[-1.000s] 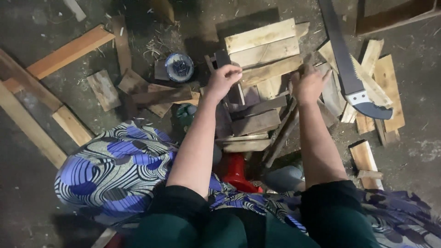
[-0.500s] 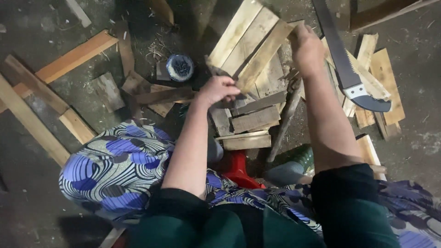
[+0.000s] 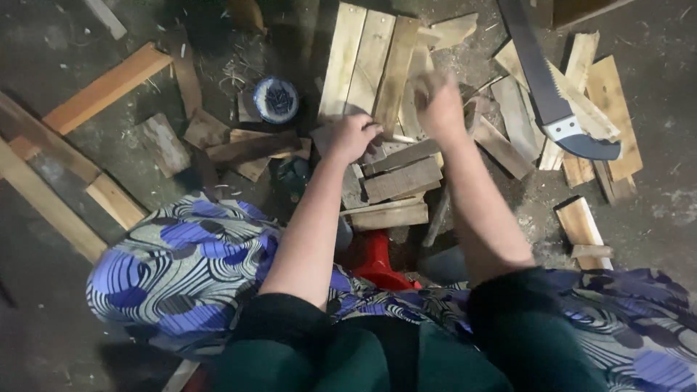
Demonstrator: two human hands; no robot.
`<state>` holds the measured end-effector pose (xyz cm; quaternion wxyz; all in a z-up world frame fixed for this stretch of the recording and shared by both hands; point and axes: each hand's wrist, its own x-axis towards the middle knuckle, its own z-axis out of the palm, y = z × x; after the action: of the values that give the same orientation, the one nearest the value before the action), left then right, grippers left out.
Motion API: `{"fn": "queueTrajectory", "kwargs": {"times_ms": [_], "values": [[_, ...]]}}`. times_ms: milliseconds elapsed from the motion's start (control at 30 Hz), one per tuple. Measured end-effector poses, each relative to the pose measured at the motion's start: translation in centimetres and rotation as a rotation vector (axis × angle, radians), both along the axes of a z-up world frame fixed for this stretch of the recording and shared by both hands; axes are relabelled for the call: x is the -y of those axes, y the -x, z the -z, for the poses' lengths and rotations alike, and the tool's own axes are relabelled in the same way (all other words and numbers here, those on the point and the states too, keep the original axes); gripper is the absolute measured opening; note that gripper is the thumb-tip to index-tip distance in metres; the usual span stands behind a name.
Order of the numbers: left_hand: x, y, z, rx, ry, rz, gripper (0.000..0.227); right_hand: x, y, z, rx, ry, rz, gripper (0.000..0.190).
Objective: Assembling wooden slats into a frame or crate using a hammer and nails
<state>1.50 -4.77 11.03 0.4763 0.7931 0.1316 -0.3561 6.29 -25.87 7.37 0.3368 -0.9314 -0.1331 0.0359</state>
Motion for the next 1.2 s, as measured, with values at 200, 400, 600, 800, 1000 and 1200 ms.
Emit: {"fn": "queueTrajectory", "kwargs": {"times_ms": [200, 400, 600, 800, 1000, 1200], "values": [[0.1, 0.1, 7.4, 0.003, 0.143, -0.069, 0.045, -1.8, 6.5, 0.3, -0.632, -0.233, 0.192, 0.030], [-0.6, 0.0, 4.7, 0.018, 0.026, -0.001, 0.041, -4.3, 7.7, 0.0, -0.423, -0.180, 0.146, 0.037], [-0.6, 0.1, 5.1, 0.030, 0.025, -0.049, 0.039, -0.4, 7.4, 9.0, 0.077, 0.206, -0.217, 0.013], [-0.9, 0.0, 6.5, 0.065, 0.046, -0.095, 0.039, -1.1, 7.5, 7.8, 0.184, 0.378, -0.187, 0.017], [-0.4, -0.5, 7.2, -0.007, 0.011, -0.148, 0.038, -0.5, 6.9, 9.5, 0.224, 0.476, -0.242, 0.017], [0.2, -0.6, 0.6, 0.040, -0.084, -0.112, 0.050, -0.8, 6.2, 10.4, 0.368, 0.694, -0.298, 0.012]]}}
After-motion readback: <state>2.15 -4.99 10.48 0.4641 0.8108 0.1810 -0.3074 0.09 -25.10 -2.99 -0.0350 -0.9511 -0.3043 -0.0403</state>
